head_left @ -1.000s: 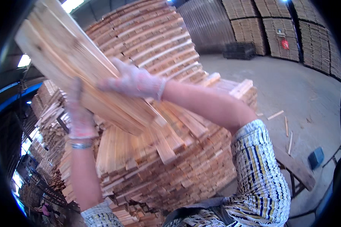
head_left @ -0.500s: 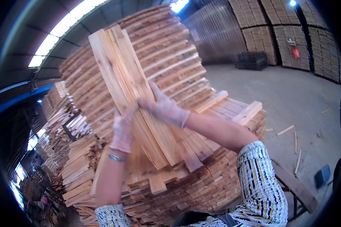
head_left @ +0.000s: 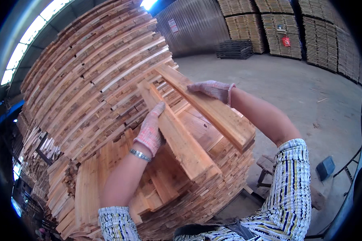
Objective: The person picks up wooden planks from a pile and stacks them neatly on a growing stack. The person handles the planks by hand, arranging them in layers to build a stable pile in a warehouse setting.
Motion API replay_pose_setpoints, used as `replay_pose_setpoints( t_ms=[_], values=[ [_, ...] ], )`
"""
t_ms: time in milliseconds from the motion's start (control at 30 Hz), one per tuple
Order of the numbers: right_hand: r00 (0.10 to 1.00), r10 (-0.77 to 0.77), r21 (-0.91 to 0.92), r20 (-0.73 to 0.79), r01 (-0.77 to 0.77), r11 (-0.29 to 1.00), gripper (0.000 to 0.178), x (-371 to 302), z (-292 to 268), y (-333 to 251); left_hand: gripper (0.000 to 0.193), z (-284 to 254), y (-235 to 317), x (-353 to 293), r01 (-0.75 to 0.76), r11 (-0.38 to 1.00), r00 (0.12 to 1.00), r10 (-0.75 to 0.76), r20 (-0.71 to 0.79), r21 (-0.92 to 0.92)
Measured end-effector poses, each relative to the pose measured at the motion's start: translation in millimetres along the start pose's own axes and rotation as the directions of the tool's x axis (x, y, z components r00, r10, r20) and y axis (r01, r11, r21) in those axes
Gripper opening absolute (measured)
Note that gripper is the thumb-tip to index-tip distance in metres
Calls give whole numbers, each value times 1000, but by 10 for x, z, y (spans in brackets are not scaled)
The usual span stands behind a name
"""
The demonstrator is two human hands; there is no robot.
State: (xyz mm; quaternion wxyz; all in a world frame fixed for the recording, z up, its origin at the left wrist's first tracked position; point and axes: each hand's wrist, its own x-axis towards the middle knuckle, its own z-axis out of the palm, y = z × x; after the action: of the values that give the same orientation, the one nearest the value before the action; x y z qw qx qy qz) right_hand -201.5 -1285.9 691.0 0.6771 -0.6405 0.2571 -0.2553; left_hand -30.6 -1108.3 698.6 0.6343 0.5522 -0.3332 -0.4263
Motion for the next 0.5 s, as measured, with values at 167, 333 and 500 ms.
replay_pose_setpoints(
  t_ms=[167,333,500],
  values=[
    [996,87,-35,34,-86,996,40,572,-697,359,64,415,-231,659,168,980,969,-144,200,-108],
    [980,183,31,81,-185,982,41,1018,-761,1021,86,203,-1420,1987,17,993,999,-13,-36,113],
    [960,263,69,100,-270,960,42,1113,-979,910,124,510,-901,1891,7,677,970,174,-169,736]
  ],
)
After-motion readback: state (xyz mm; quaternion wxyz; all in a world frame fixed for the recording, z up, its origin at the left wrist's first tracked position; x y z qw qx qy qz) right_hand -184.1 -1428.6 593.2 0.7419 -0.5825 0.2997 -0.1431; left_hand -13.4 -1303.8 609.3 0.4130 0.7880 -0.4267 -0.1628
